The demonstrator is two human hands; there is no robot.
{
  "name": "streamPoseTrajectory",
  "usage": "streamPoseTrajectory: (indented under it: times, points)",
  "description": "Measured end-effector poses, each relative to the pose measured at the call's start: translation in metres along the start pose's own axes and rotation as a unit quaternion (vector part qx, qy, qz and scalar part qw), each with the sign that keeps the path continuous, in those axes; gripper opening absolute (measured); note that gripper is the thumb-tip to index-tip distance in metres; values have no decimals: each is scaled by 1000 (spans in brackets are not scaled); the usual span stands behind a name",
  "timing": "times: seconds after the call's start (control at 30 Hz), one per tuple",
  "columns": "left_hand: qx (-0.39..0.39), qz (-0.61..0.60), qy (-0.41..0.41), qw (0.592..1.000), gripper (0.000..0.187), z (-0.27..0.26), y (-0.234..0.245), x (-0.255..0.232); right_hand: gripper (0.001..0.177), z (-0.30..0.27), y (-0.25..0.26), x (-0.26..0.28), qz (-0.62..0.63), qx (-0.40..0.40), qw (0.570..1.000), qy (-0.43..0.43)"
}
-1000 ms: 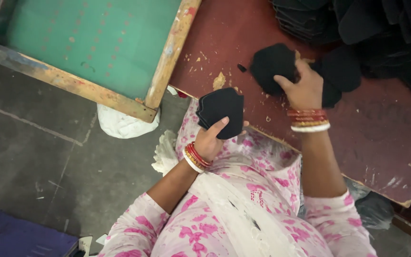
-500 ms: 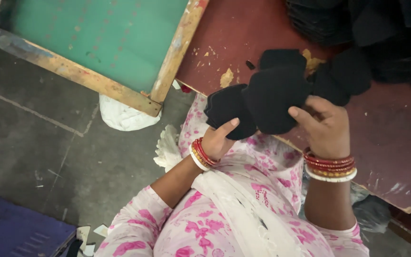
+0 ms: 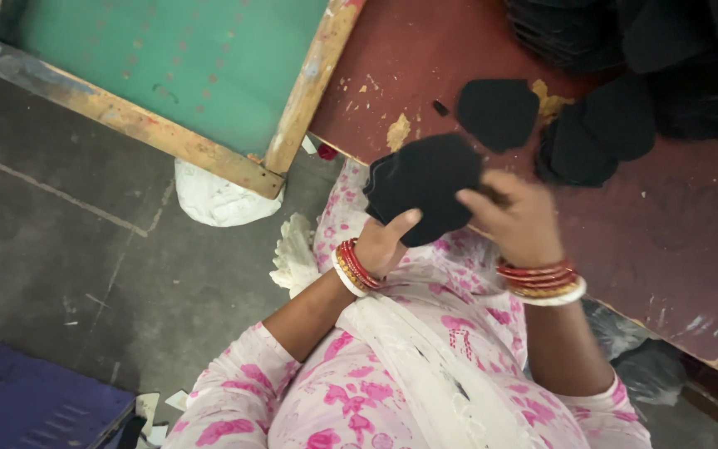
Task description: The person sits on the floor and folds multiple black fabric pieces by hand. They pick up pieces from a pile on a table, fold them, and place them into a wooden tray with a green surface.
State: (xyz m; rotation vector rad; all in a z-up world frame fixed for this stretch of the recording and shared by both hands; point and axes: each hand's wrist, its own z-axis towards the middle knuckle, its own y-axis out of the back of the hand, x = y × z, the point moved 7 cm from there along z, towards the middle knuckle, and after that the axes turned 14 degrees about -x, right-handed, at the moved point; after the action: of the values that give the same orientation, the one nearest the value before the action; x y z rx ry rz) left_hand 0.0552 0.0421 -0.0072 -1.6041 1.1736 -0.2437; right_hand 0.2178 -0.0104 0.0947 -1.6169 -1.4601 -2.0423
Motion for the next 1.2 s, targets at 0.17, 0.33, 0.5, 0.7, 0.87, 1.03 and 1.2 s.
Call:
streamPoseTrajectory:
  times: [0.17,0.33,0.5,0.7,0.87,1.03,1.2]
  points:
    - [-69,112,-27,991,47,5,25,-4,24,41,9,-17,-74,-55,988,124]
    - [-94,107,-35,989,45,4,28,-10,27,94,36,-58,-124,-169,963,171]
    - [-114,9,-2,993,47,2,12,-15,76,113,24,-65,-300,-175,921,178]
    - [17,547,-396,738,40,-13,42,-22,28,109,44,-76,-110,-81,987,88]
    - [-69,93,-78,990,44,2,20,-26,17,73,71,-44,85,-70,987,-120]
    - [2,146,-121,982,38,3,30,-8,15,45,84,-26,124,-48,984,-121]
    - [-50,-55,76,994,47,0,8,-2,17,30,87,-12,108,-27,989,-96]
